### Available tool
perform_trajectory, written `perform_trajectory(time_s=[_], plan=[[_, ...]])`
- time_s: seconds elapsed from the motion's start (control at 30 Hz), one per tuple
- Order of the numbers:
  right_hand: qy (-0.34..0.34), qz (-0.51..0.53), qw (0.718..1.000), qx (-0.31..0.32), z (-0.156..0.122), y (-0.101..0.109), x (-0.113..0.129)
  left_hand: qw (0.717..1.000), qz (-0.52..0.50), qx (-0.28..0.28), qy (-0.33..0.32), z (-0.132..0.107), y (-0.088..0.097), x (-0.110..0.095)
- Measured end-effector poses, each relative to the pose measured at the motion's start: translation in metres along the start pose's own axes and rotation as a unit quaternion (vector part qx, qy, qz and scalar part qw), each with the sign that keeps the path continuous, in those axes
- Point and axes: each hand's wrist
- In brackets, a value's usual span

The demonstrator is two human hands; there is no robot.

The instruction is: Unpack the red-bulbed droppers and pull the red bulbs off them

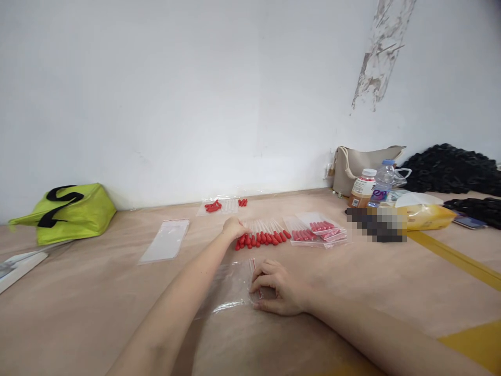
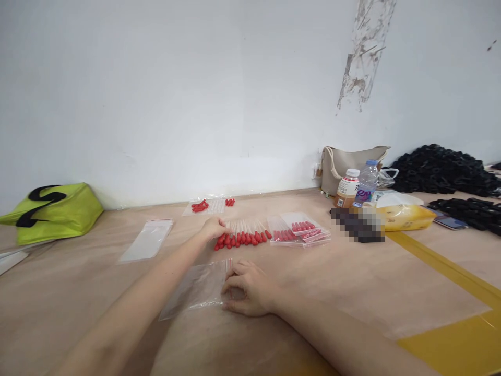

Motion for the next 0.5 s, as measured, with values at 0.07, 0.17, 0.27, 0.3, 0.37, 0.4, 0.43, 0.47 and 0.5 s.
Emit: perform_trajectory(time_s=[0.07, 0.17, 0.27, 0.3, 0.37, 0.4, 0.43, 0.47, 0.5], plan=[[-0.002, 0.001, 1.000, -0.001, 0.000, 0.000, 0.000, 1.000, 0.022, -0.020, 0.002, 0.000, -0.001, 0.000], [-0.006, 0.002, 1.000, 0.000, 0.000, 0.000, 0.000, 0.998, 0.038, -0.039, 0.008, 0.002, -0.003, 0.002], [-0.006, 0.003, 1.000, -0.001, 0.000, 0.000, 0.000, 0.998, 0.041, -0.055, 0.001, 0.002, -0.002, 0.003], [-0.005, 0.003, 1.000, -0.003, 0.000, 0.000, 0.000, 0.997, 0.041, -0.062, -0.007, 0.000, -0.001, 0.003], [-0.002, 0.002, 1.000, -0.007, 0.000, 0.000, -0.002, 0.995, 0.043, -0.079, -0.040, -0.013, 0.004, 0.004], [-0.002, 0.003, 1.000, -0.008, -0.001, -0.001, -0.003, 0.993, 0.043, -0.085, -0.063, -0.023, 0.006, 0.005], [-0.002, 0.003, 1.000, -0.009, -0.002, -0.001, -0.003, 0.991, 0.044, -0.092, -0.091, -0.036, 0.008, 0.008], [-0.001, 0.004, 1.000, -0.009, -0.002, -0.001, -0.004, 0.987, 0.042, -0.093, -0.124, -0.051, 0.010, 0.013], [-0.001, 0.005, 1.000, -0.008, -0.003, -0.001, -0.004, 0.984, 0.041, -0.087, -0.151, -0.066, 0.011, 0.019]])
Point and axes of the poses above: each hand's wrist, its own z-axis towards the middle knuckle, its own y-axis out of the back of the hand, x = y × z, and after that the axes turned 10 degrees about z, right-handed
